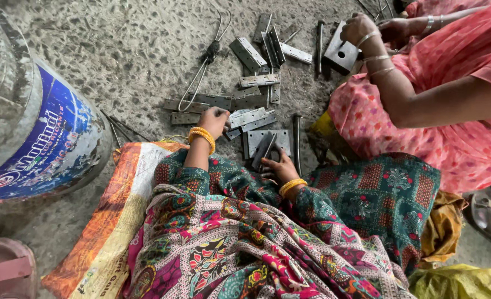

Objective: The person assembles metal hinges by hand and using a tool to join the pieces together on the floor.

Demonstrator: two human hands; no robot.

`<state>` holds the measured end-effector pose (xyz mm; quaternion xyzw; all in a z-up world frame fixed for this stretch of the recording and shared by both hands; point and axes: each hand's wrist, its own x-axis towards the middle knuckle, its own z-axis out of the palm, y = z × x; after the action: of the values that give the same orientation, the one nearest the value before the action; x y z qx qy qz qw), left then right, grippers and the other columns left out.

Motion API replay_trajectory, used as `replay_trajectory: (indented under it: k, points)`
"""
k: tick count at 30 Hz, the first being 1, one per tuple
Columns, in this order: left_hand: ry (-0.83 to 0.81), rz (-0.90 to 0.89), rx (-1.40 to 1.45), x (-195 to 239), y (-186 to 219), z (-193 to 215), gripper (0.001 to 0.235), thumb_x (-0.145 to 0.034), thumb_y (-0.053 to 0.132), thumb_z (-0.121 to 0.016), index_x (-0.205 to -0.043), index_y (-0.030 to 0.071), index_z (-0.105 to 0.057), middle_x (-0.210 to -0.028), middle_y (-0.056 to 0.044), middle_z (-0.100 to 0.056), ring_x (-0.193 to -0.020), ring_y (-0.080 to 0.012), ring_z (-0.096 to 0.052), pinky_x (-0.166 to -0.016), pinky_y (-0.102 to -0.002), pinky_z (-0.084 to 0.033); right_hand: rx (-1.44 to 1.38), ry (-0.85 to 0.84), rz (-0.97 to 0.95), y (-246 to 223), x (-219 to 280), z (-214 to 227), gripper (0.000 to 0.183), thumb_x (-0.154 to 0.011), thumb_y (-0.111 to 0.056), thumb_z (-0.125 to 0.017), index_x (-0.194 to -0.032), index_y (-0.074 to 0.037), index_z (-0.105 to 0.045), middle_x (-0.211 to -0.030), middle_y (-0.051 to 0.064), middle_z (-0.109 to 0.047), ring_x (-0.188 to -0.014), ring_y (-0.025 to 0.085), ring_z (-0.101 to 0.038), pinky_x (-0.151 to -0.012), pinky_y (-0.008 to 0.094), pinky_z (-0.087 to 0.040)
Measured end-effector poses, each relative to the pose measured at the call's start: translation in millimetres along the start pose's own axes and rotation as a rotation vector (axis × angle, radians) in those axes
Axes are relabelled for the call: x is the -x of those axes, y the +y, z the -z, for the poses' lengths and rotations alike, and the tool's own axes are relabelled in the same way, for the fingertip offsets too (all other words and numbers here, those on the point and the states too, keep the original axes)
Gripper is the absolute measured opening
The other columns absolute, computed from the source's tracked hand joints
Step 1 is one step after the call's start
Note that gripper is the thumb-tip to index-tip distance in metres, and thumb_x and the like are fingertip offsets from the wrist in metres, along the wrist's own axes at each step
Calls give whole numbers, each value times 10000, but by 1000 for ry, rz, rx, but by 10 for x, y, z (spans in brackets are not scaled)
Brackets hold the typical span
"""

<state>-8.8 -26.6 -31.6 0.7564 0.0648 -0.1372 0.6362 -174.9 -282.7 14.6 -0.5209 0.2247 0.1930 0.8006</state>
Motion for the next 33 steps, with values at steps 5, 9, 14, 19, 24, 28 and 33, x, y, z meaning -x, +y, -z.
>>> replay_trajectory:
  k: [5, 9, 14, 19, 24, 28, 33]
  points:
    - [-167, 136, -191, 642, 552, -305, 391, -965, 400, -629, -1057, 30, -718, -837, -72, -768, -668, -160, -721, -606, -345, -552, -77, -5, 42, -65, -185, -17, 673, -907, -15, -575, -1543, -143, -394, -974, 135, -681, -639, 260, -689, -579, 412, -610]
    - [-220, 253, -349, 794, 690, -572, 613, -973, 576, -635, -1065, -23, -733, -825, -130, -742, -686, -214, -685, -685, -388, -558, 39, -57, 191, -175, -136, -111, 631, -898, 73, -541, -1515, -25, -457, -979, 124, -677, -758, 217, -708, -680, 405, -647]
    - [-221, 31, -52, 548, 393, -573, 585, -891, 553, -751, -1050, -9, -781, -914, -61, -779, -794, -131, -689, -757, -327, -536, 63, -159, 271, -431, 20, -188, 667, -860, 108, -561, -1507, -19, -463, -1040, 106, -707, -825, 195, -703, -717, 363, -620]
    - [-200, -29, 509, 478, 441, -528, 485, -766, 452, -864, -1039, 60, -778, -976, -52, -782, -812, -136, -715, -751, -324, -567, 95, -146, 340, -635, -174, -184, 590, -897, 46, -569, -1477, -52, -527, -1084, 94, -744, -910, 177, -721, -782, 327, -618]
    - [145, 4, 950, 572, 812, -61, 433, -817, 376, -829, -1077, 60, -689, -930, -53, -760, -785, -190, -709, -761, -341, -569, 787, 0, 632, -673, -777, -260, 414, -974, -52, -667, -1384, -107, -643, -1171, 96, -756, -1050, 209, -712, -923, 404, -582]
    - [182, 20, 1183, 496, 839, 82, 511, -791, 354, -822, -1153, 18, -688, -998, -82, -750, -865, -209, -703, -833, -362, -547, 1365, 80, 748, -687, -934, -500, 451, -943, -131, -717, -1384, -177, -638, -1362, 89, -659, -1241, 308, -605, -1083, 468, -496]
    - [615, 132, 863, 242, 510, 31, 581, -764, 305, -834, -1165, -98, -711, -1152, -134, -703, -1038, -225, -607, -950, -371, -455, 1735, 97, 825, -709, -972, -808, 538, -818, -265, -771, -1327, -203, -607, -1443, 56, -538, -1334, 330, -475, -1057, 544, -354]
